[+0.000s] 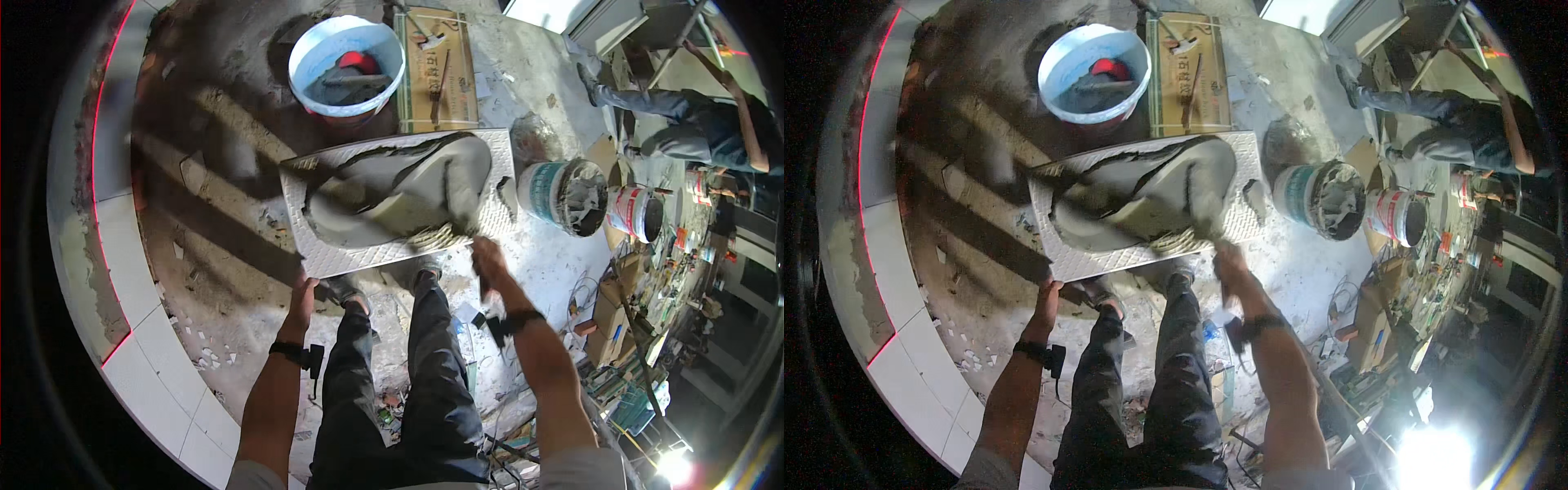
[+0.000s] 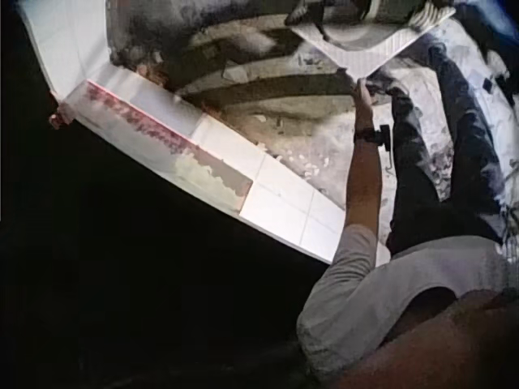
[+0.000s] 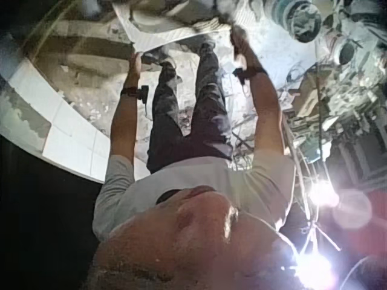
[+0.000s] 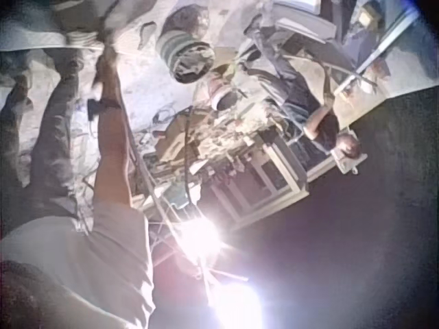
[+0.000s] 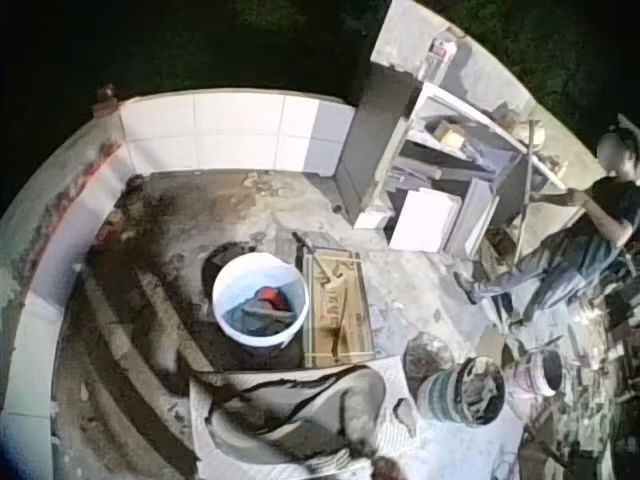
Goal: Applying mortar to the back of a tile with a trowel and attaching it to a wall using a laser level as a guide.
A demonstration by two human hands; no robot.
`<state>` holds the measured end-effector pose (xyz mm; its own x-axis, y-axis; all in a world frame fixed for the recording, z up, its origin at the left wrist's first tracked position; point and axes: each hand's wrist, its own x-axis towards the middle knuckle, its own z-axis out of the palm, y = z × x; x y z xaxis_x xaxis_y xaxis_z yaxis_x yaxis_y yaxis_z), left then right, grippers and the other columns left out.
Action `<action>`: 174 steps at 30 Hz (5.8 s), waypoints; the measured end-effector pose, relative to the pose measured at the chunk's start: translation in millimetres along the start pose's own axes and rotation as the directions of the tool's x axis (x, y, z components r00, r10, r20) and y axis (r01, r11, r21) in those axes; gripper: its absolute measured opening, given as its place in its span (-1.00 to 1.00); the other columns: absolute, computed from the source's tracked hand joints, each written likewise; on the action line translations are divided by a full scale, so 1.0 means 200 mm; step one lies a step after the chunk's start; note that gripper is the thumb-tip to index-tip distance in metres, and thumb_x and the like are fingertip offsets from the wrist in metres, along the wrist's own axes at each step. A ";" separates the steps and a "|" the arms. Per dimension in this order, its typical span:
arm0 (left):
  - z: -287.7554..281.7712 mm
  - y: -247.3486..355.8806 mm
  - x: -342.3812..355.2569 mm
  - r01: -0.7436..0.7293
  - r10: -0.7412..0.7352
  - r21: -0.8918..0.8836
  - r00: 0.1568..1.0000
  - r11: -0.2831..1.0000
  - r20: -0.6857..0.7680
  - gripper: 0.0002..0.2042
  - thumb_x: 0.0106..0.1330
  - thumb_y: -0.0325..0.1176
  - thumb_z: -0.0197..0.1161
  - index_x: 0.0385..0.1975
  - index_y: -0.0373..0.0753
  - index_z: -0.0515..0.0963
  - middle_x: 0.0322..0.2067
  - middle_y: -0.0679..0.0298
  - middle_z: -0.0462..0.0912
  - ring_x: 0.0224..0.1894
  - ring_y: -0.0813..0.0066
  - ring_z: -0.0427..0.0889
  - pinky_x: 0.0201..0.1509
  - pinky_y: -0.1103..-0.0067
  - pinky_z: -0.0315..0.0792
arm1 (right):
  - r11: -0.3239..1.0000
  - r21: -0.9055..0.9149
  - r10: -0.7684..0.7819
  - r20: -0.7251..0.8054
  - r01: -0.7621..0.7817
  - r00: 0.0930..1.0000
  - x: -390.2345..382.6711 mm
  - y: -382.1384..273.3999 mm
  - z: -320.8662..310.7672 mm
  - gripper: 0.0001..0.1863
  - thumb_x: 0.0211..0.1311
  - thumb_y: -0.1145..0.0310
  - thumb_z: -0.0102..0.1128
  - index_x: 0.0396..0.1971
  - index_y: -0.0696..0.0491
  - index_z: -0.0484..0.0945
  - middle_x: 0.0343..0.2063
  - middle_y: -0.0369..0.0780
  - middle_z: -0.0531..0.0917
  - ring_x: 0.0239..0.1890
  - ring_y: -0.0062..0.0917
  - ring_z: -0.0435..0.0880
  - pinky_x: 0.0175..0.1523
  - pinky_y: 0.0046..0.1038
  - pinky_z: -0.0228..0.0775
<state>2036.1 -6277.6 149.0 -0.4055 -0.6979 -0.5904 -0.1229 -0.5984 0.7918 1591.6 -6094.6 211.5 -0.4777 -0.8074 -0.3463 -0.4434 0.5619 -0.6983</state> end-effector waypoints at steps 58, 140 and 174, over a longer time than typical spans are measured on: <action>-0.22 0.27 -0.18 0.474 -0.281 0.456 0.858 0.753 -0.430 -0.37 0.16 -0.32 0.22 0.22 -0.32 0.12 0.05 -0.01 0.46 0.11 0.21 0.44 0.13 0.41 0.32 | 0.940 -0.296 0.196 0.876 0.170 0.440 1.70 -0.92 0.04 -0.65 0.19 0.07 0.06 -0.42 0.10 0.46 -0.69 -0.27 0.44 -0.62 -0.53 0.40 -0.49 -0.34 0.26; -0.51 -0.07 -0.26 0.090 -0.111 0.208 0.989 0.974 0.093 -0.27 0.05 -0.34 0.16 0.27 -0.37 0.06 0.10 -0.27 0.33 0.20 -0.01 0.32 0.23 0.40 0.21 | 0.998 0.054 -0.029 0.207 0.018 0.978 0.30 -1.54 1.56 -0.64 0.24 0.07 0.00 -0.56 0.06 0.38 -0.72 -0.36 0.31 -0.77 -0.64 0.31 -0.69 -0.48 0.16; -0.94 -0.18 -0.79 0.497 -0.507 0.404 0.857 0.768 -0.092 -0.42 0.12 -0.31 0.09 0.15 -0.47 0.25 0.13 -0.15 0.35 0.25 0.09 0.28 0.27 0.43 0.20 | 0.746 -0.574 0.131 0.624 0.337 0.771 0.07 -1.47 0.86 -0.63 0.22 0.06 -0.01 -0.29 0.10 0.45 -0.49 -0.01 0.61 -0.42 -0.10 0.59 -0.28 -0.14 0.42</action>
<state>2274.4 -6219.9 183.8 -0.2023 -0.3307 -0.9218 -0.6619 -0.6476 0.3775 1846.6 -6302.7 304.1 0.0467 -0.6607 -0.7492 -0.9272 0.2504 -0.2786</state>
